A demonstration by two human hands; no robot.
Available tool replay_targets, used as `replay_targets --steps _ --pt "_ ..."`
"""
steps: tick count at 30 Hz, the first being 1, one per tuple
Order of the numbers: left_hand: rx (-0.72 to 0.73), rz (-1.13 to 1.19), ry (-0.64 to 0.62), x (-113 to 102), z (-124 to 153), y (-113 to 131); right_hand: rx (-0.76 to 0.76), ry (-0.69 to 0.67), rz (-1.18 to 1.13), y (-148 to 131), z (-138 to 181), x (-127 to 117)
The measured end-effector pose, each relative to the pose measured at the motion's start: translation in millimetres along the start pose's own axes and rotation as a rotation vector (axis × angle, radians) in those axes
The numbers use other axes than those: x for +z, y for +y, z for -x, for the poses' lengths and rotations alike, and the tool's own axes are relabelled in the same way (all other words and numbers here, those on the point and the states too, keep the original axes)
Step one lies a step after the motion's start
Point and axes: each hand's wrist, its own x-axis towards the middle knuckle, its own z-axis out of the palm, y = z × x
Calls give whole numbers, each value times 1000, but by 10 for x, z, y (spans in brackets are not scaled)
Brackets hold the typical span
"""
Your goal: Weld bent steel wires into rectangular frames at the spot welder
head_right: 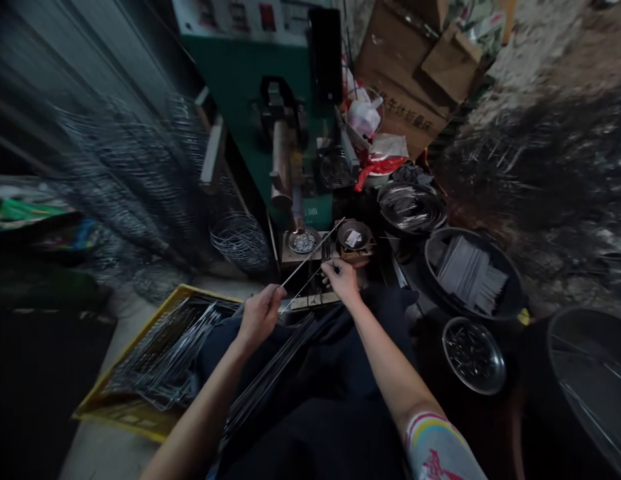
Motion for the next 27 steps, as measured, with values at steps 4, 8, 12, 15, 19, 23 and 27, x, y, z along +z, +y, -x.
replay_targets --steps 4,8,12,15,19,23,27 --pt "-2 -2 3 -35 -8 -98 88 -27 -201 62 -117 272" --pt "-4 -42 18 -33 -23 -197 174 -34 -301 59 -187 416" --pt "-17 -28 39 -47 -22 -232 202 -15 -291 -18 -222 548" --pt "-42 14 38 -68 -29 -230 167 -10 -310 -96 -223 645" --pt "-73 67 63 -76 -46 -215 124 17 -343 -168 -220 750" --pt "-77 97 104 -80 -74 -190 83 48 -359 -213 -248 805" --pt "-63 135 120 -102 -113 -171 69 41 -359 -262 -289 816"
